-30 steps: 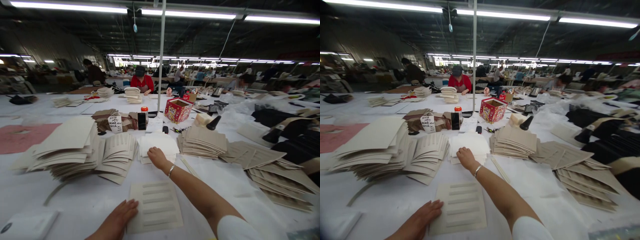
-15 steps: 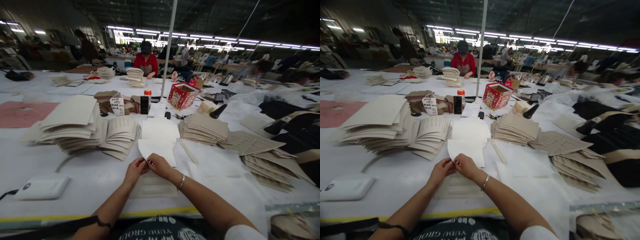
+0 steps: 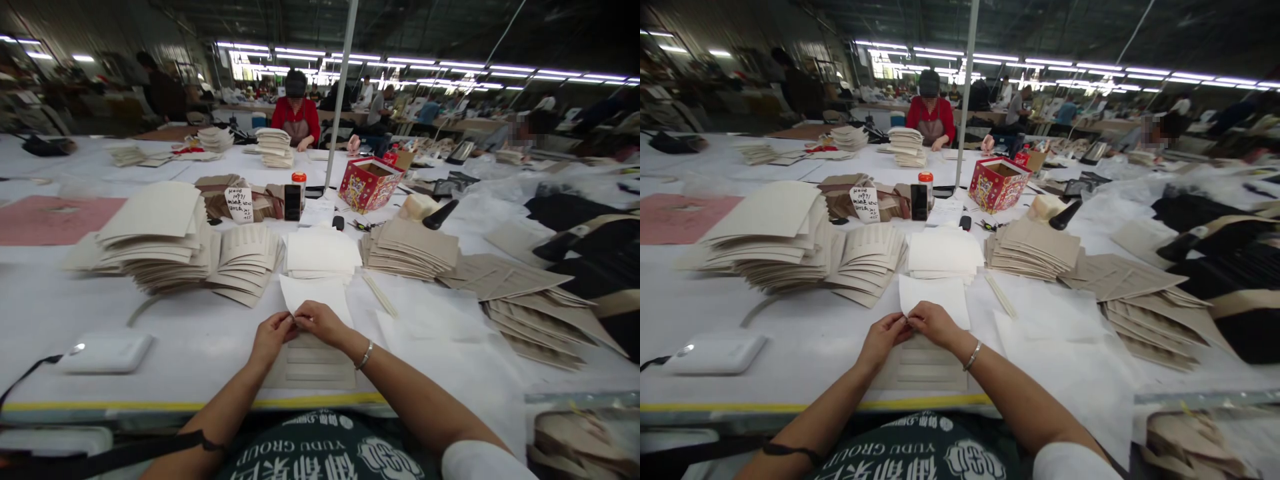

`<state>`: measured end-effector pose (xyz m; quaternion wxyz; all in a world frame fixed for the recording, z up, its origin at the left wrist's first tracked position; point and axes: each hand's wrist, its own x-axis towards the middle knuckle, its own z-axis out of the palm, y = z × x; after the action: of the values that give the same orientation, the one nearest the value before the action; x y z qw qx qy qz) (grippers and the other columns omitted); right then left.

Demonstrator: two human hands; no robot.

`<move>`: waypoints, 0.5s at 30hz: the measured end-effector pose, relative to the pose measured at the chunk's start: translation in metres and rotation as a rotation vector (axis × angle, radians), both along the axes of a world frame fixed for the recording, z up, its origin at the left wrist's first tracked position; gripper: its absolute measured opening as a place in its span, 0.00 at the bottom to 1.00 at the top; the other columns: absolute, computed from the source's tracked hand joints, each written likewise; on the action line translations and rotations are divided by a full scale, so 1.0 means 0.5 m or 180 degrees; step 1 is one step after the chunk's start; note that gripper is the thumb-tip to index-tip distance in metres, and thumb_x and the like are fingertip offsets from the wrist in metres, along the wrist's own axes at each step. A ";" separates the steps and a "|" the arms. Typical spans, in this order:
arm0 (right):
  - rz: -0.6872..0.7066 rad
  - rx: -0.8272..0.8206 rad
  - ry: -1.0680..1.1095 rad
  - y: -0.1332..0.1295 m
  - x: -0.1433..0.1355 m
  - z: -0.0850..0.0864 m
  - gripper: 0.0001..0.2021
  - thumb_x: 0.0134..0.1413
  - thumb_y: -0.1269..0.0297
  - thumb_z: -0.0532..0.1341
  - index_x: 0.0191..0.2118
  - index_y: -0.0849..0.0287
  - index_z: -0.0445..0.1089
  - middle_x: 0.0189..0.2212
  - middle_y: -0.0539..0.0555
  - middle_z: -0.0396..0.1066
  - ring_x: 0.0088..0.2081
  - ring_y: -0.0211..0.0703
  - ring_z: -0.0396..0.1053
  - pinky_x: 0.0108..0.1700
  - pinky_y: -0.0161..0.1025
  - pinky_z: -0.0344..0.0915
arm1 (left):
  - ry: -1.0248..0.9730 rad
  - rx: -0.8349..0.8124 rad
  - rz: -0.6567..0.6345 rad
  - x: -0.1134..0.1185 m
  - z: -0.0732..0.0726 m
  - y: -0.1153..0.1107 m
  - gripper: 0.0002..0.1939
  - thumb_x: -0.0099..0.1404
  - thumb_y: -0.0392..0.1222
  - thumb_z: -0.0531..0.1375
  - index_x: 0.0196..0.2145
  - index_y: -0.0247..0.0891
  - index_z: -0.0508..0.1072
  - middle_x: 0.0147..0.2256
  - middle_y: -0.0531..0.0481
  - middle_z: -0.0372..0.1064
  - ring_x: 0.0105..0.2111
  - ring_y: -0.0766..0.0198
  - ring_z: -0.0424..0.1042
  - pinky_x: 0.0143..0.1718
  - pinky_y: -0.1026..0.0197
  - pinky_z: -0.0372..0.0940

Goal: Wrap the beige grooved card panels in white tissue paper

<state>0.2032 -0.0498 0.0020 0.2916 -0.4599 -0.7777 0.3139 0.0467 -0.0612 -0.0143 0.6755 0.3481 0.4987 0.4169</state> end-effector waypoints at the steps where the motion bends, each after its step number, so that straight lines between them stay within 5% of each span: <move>1: 0.0044 0.0006 -0.0026 0.001 0.002 0.003 0.05 0.50 0.74 0.58 0.31 0.59 0.70 0.27 0.49 0.66 0.32 0.35 0.63 0.36 0.32 0.59 | -0.0011 -0.0014 0.0011 0.000 -0.001 0.000 0.12 0.50 0.41 0.64 0.34 0.35 0.73 0.31 0.49 0.74 0.32 0.62 0.73 0.36 0.60 0.69; 15: 0.0378 0.0219 -0.0543 0.020 0.004 0.014 0.06 0.51 0.74 0.57 0.32 0.60 0.71 0.29 0.51 0.67 0.33 0.36 0.64 0.37 0.32 0.59 | -0.0100 -0.0106 0.0009 0.006 -0.001 0.004 0.14 0.49 0.43 0.65 0.34 0.33 0.74 0.31 0.48 0.74 0.30 0.65 0.72 0.35 0.62 0.69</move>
<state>0.2054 -0.0398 0.0089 0.2209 -0.4278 -0.8360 0.2634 0.0495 -0.0591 -0.0150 0.6884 0.3296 0.4954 0.4149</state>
